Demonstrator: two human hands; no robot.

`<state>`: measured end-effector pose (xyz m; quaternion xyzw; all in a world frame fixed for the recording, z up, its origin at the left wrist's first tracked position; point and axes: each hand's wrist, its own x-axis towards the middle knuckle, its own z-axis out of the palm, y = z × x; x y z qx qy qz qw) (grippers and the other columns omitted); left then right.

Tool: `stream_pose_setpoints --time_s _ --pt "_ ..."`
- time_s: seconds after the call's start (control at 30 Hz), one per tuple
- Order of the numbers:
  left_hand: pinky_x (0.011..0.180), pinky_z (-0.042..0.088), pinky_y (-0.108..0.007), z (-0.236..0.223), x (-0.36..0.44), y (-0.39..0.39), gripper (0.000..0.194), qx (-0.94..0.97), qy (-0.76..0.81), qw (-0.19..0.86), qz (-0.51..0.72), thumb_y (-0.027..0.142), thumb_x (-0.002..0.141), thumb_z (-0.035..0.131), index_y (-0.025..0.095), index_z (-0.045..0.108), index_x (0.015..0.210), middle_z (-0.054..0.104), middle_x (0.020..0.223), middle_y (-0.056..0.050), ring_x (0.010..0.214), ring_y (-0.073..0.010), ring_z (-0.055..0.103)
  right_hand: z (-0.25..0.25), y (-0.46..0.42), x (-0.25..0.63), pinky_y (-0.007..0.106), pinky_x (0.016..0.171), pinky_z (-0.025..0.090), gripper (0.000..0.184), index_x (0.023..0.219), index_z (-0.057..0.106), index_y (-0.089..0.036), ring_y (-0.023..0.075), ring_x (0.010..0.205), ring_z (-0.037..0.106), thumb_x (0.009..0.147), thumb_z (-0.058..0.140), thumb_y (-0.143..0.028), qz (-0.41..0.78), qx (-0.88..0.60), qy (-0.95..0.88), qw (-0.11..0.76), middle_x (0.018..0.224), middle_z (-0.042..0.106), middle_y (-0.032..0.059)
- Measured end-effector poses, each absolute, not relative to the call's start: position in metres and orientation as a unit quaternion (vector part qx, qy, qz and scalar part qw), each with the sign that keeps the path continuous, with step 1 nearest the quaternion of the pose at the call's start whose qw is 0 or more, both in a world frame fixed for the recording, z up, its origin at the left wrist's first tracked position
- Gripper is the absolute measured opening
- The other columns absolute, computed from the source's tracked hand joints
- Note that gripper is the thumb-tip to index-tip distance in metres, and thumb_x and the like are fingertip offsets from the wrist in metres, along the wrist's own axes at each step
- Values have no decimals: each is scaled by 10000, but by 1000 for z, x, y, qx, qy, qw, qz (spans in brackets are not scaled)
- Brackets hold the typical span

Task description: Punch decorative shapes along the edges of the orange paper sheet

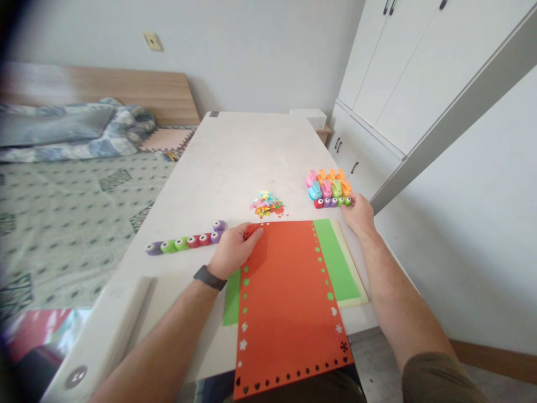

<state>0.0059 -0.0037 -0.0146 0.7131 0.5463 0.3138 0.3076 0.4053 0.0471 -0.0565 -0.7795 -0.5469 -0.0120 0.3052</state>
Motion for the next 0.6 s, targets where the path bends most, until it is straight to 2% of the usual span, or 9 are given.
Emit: stream_pose_setpoints --time_s 0.4,0.6 --pt "530 313 -252 -17 6 -3 351 714 544 307 316 455 946 522 190 578 723 539 598 19 576 -134 487 -52 46 401 395 853 528 401 1138 693 -198 262 930 693 770 704 -355 -4 -787 -540 297 1053 755 94" --pt "533 319 -252 -19 5 -2 364 715 544 307 313 473 948 515 186 600 739 555 606 12 585 -140 497 -54 46 404 390 874 525 474 1206 667 -171 254 943 684 756 698 -316 -19 -784 -542 301 1134 732 120"
